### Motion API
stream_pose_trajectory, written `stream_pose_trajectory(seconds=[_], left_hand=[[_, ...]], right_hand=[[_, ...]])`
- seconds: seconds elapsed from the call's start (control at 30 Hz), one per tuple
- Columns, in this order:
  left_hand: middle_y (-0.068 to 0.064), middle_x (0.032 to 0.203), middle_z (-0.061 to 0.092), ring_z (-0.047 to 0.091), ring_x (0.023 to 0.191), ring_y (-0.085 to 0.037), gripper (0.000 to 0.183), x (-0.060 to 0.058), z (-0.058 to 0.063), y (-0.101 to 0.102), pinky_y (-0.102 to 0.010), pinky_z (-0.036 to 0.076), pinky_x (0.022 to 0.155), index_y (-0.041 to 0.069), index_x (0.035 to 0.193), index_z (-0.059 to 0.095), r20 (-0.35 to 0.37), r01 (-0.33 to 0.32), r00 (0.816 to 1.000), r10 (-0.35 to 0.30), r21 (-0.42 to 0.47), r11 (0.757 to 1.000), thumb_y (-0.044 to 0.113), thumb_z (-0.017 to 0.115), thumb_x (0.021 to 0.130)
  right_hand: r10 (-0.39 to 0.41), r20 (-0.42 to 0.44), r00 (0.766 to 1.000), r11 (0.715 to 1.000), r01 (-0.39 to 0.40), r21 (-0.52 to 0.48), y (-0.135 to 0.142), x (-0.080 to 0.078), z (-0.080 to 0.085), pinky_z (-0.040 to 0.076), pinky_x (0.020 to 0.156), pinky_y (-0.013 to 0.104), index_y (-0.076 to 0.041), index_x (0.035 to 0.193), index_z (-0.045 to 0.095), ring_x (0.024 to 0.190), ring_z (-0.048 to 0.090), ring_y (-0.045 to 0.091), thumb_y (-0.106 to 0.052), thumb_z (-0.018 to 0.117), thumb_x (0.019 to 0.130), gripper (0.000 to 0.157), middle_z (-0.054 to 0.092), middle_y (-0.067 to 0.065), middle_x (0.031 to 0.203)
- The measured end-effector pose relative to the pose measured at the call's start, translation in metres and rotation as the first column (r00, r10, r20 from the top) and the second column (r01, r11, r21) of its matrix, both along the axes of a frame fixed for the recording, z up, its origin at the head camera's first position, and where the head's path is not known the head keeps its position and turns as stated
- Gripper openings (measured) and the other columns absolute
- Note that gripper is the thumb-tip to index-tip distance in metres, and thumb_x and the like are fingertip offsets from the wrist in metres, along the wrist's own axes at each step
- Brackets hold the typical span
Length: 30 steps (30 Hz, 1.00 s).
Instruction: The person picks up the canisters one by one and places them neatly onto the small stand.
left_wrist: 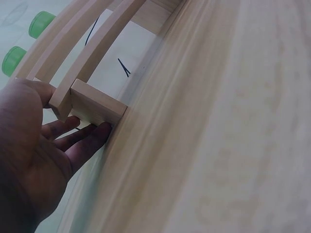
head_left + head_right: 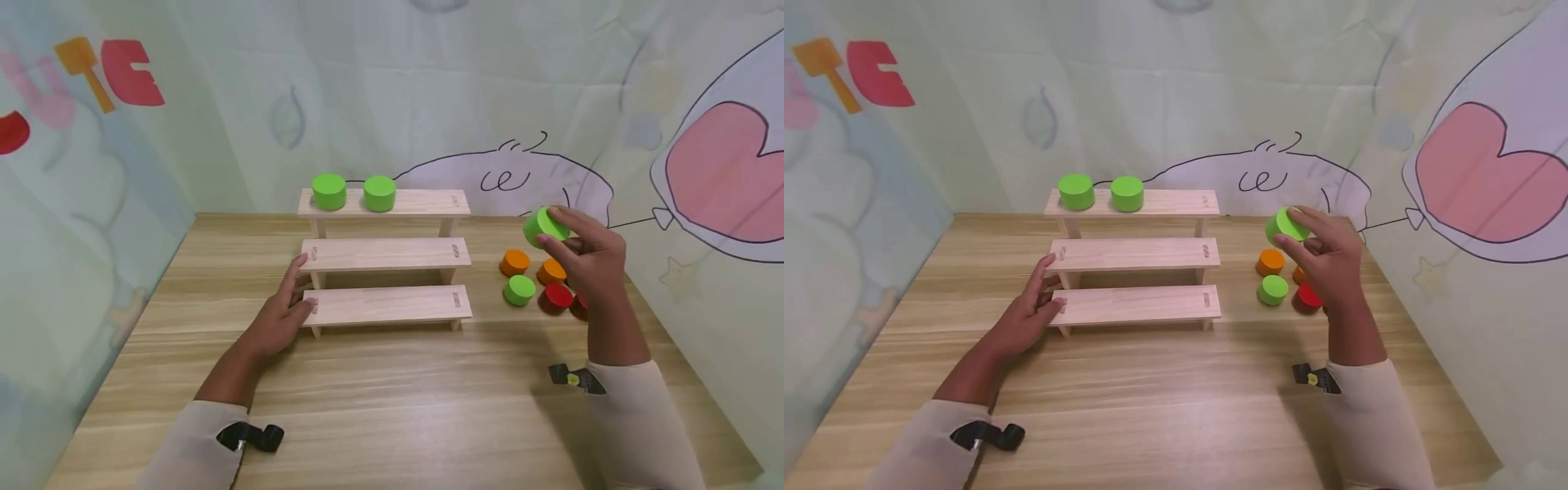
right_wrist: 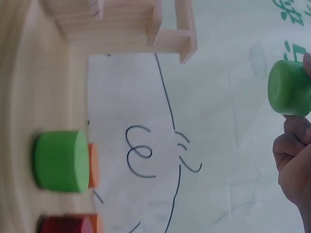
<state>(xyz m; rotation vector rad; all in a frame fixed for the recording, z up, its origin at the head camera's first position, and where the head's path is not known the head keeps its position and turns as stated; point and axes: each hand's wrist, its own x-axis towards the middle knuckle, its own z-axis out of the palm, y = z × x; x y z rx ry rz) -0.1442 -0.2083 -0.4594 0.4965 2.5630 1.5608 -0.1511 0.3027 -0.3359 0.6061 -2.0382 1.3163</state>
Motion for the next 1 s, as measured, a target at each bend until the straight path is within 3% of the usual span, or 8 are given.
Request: stream_pose_trajectory(seconds=[0.13,0.3,0.43,0.57,0.87,1.0], left_hand=[[-0.031,0.174,0.034,0.049,0.152,-0.055,0.08,0.0,0.0,0.0,-0.072,0.045,0.117,0.056,0.171,0.0,0.007,0.001,1.0,-0.001,-0.006,1.0,0.022,0.048,0.116],[-0.031,0.174,0.033,0.048,0.152,-0.055,0.08,0.0,0.001,0.0,-0.073,0.045,0.117,0.055,0.171,-0.001,0.007,-0.004,1.0,0.004,-0.013,1.0,0.022,0.047,0.116],[-0.031,0.173,0.033,0.047,0.153,-0.055,0.081,0.0,0.002,0.0,-0.072,0.045,0.117,0.054,0.172,-0.001,0.008,0.001,1.0,-0.001,-0.009,1.0,0.021,0.047,0.116],[-0.032,0.174,0.032,0.047,0.153,-0.056,0.08,0.0,0.001,0.0,-0.072,0.046,0.116,0.053,0.172,-0.002,0.002,0.009,1.0,-0.009,-0.003,1.0,0.021,0.046,0.116],[-0.032,0.173,0.033,0.047,0.152,-0.057,0.08,0.001,0.0,0.001,-0.072,0.045,0.116,0.052,0.172,0.0,-0.015,0.008,1.0,-0.008,0.002,1.0,0.022,0.048,0.117],[-0.032,0.173,0.034,0.048,0.152,-0.056,0.08,0.002,0.0,0.001,-0.072,0.045,0.116,0.051,0.173,0.001,-0.02,0.005,1.0,-0.005,-0.001,1.0,0.021,0.049,0.116]], right_hand=[[0.041,0.001,0.999,0.997,-0.041,-0.058,-0.016,-0.014,0.008,0.06,0.077,0.013,0.006,0.137,0.071,0.092,0.077,-0.003,0.004,0.081,0.095,0.043,0.076,-0.012,0.136],[0.059,0.02,0.998,0.996,-0.057,-0.065,-0.039,-0.032,0.024,0.059,0.074,0.012,0.003,0.139,0.071,0.083,0.075,-0.005,0.01,0.079,0.094,0.046,0.075,-0.013,0.136],[0.059,0.044,0.997,0.998,-0.058,-0.021,-0.055,-0.045,0.034,0.06,0.077,0.012,0.001,0.139,0.072,0.093,0.075,-0.005,0.013,0.078,0.093,0.048,0.075,0.006,0.141],[0.042,0.072,0.997,0.997,-0.046,0.061,-0.069,-0.057,0.037,0.056,0.071,0.009,0.001,0.141,0.071,0.091,0.068,-0.005,0.007,0.079,0.096,0.046,0.071,0.022,0.145],[0.037,0.198,0.979,0.99,-0.063,0.124,-0.089,-0.079,0.032,0.055,0.075,0.01,-0.006,0.142,0.073,0.102,0.065,0.0,-0.007,0.079,0.1,0.042,0.071,0.017,0.146],[0.031,0.245,0.969,0.989,-0.064,0.131,-0.096,-0.086,0.029,0.055,0.072,0.01,-0.007,0.142,0.074,0.093,0.067,-0.001,-0.011,0.08,0.1,0.042,0.072,0.016,0.146]])
